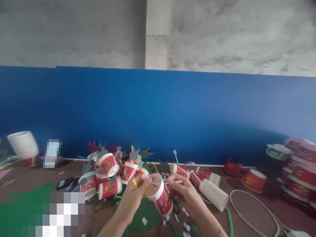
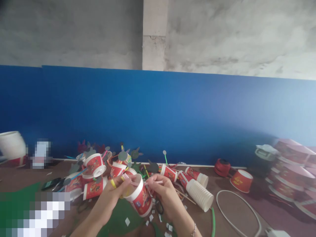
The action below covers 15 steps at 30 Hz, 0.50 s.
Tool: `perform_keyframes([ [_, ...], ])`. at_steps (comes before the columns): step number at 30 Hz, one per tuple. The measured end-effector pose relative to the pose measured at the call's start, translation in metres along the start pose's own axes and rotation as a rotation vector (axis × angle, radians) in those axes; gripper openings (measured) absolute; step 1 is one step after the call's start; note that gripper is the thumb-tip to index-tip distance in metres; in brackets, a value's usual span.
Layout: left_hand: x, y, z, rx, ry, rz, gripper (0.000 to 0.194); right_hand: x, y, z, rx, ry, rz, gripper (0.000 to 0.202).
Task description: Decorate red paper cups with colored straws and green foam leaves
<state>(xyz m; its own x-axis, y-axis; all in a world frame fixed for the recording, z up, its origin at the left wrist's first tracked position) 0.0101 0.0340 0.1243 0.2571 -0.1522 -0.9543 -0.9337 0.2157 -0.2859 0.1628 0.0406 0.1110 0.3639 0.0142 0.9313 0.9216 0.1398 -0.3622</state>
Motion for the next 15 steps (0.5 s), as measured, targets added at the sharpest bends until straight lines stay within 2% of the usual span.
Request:
perform_keyframes([
  [3, -0.003, 0.002, -0.001, -0.026, -0.027, -0.03, 0.048, -0.004, 0.0, 0.002, 0.0, -0.04, 0.105, 0.024],
  [10, -0.02, 0.015, -0.003, -0.103, -0.245, -0.133, 0.063, -0.016, -0.001, 0.004, -0.014, -0.108, 0.383, 0.016],
  [15, -0.011, 0.004, 0.0, 0.009, -0.276, -0.131, 0.082, -0.032, -0.009, 0.007, 0.027, -0.237, 0.579, 0.014],
])
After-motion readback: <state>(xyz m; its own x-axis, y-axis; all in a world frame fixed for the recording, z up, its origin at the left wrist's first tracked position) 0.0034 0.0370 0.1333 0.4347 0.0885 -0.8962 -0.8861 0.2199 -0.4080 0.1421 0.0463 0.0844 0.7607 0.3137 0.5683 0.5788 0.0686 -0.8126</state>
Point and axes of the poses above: each hand's wrist, its own z-axis towards the middle knuckle, its own y-axis out of the back of the hand, x = y × z, the point moved 8 cm from there along z, towards the middle knuckle, and after that the axes turned 4 degrees about y, right-handed, at the moved point
